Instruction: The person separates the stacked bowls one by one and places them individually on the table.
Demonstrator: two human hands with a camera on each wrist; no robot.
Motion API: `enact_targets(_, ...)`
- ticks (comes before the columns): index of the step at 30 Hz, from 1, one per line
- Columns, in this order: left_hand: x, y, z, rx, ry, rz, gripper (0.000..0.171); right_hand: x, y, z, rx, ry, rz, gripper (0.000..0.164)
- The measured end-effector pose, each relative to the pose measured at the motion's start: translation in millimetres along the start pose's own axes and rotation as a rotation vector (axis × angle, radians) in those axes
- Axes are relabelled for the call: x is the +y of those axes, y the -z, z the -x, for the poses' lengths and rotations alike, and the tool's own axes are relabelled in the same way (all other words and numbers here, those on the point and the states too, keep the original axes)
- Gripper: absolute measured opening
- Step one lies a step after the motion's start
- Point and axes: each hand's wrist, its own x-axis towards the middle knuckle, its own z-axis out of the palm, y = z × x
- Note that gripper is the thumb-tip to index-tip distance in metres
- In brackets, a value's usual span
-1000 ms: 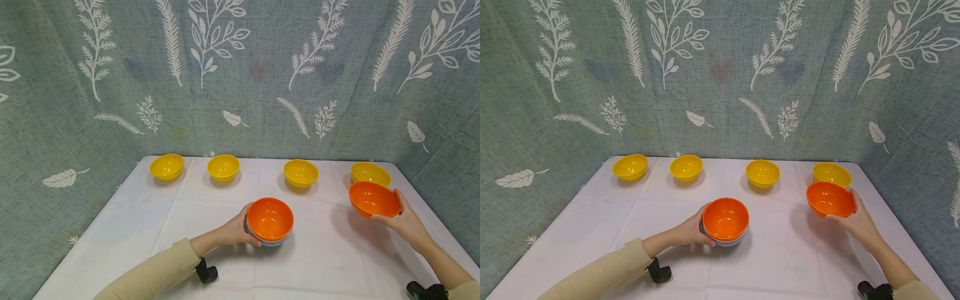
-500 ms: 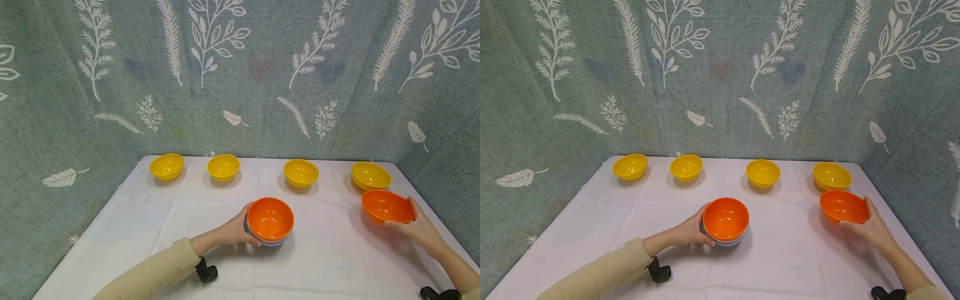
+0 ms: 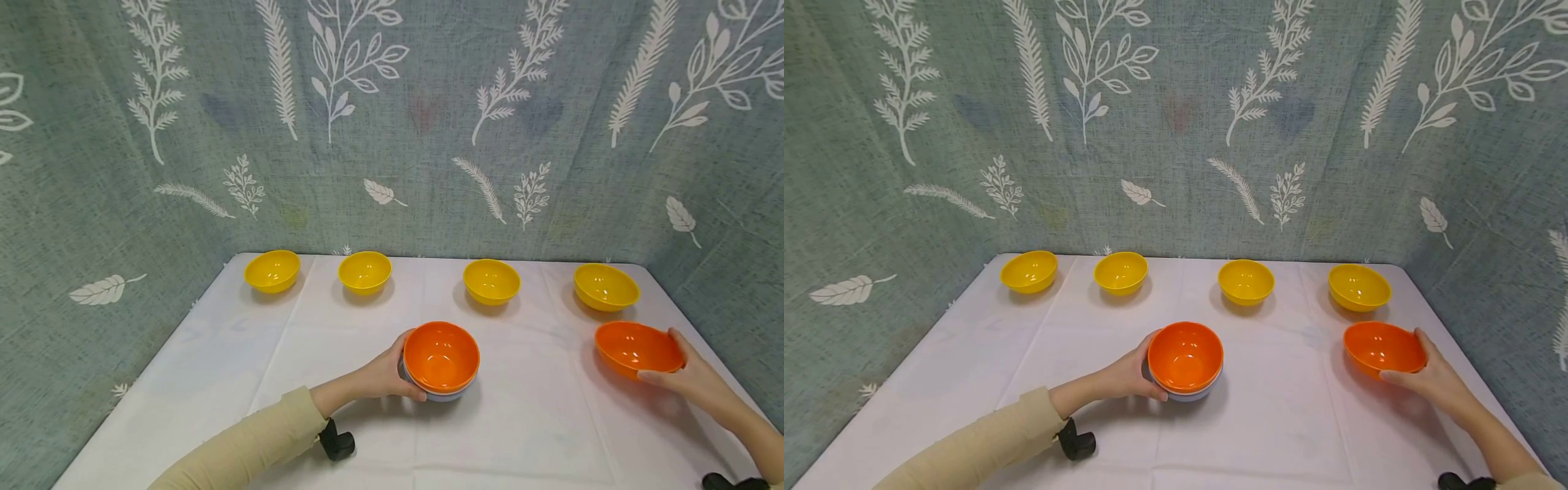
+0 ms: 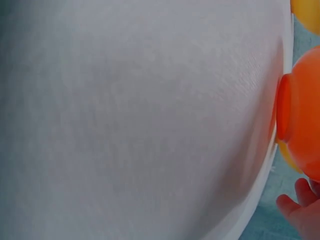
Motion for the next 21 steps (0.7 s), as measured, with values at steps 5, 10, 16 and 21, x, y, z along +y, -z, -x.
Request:
enact_targets(5,-1.1,0.0,0.4,0.002,-0.003,-0.004,0.105,5.5,3.8,-1.6,-0.028,0.01,0.034,0.106)
enact_targets(10,-2.0,-0.1,0.3,-0.002,-0.009,0.001,0.105,10.0,6.7,-3.5,-0.073,-0.036,0.046,0.112)
enact_targets(16,-2.3,-0.4,0.0,-0.005,0.001,0.002,0.103,17.1,7.4,-1.2,-0.088,0.011,0.022,0.114)
enact_targets(21,-1.7,-0.6,-0.1,-0.003,0.015,0.0,0.103,18.3,7.0,-0.3,-0.092,0.039,0.032,0.115)
